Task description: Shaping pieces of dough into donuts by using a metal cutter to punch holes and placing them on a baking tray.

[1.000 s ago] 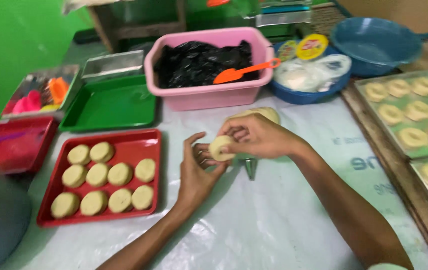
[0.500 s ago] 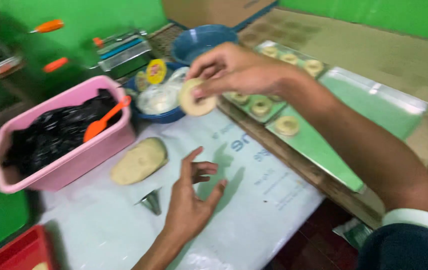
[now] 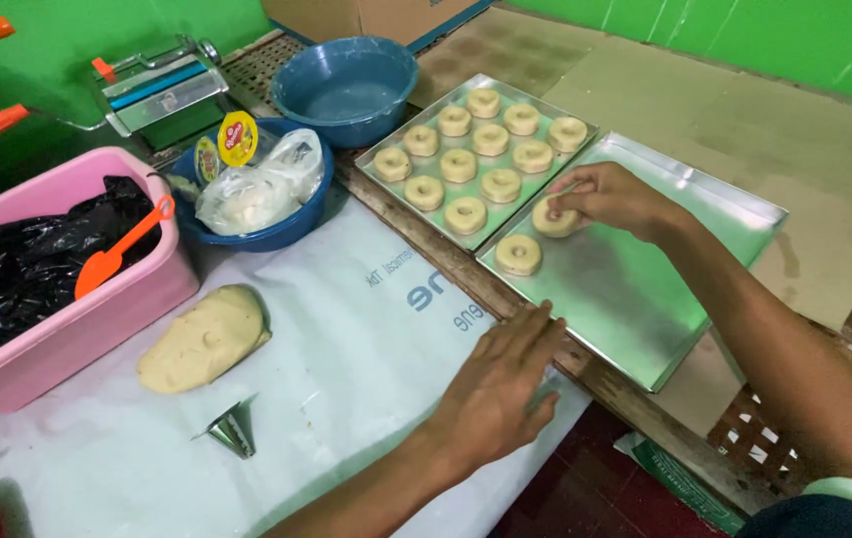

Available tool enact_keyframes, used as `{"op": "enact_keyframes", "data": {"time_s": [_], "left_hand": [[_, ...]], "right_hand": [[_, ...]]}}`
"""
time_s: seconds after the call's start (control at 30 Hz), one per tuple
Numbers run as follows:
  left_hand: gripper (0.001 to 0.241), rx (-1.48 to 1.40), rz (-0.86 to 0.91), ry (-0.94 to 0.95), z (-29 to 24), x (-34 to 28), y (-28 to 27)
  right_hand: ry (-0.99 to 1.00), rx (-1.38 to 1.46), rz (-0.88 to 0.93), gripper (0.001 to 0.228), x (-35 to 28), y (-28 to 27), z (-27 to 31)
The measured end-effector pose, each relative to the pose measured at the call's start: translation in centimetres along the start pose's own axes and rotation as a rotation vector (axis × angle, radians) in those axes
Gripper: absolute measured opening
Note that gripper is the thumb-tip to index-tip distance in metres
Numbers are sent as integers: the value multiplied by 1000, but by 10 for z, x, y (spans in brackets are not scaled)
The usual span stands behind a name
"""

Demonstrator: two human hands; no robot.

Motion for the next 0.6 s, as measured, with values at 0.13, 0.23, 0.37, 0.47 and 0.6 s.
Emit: {"op": "enact_keyframes", "data": {"time_s": [0.13,0.23,0.37,0.47,0.6], "left_hand": [[78,54,-5,47,0,1,13],[81,82,5,11,4,1,17],[81,65,40,-2,9,1,24],[83,66,48,-20,10,1,27],[86,53,36,-21,11,0,30]], "right_hand": [[75,-12,-2,30,1,3,-5],[90,44,-5,32,-1,6,-1],[100,-41,-2,30,-3,9,-1],[35,-144,-51,24,-5,7,3],[-182,-343,-152,18,-2,2,11]]}}
Point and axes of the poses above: each hand's wrist, its own x-axis towards the middle knuckle, its own y-axis out of the palm, z = x × y, the point moved 8 cm from there along x, towards the middle knuckle, and after that the axes turned 8 degrees about -x, right-handed, at the moved point
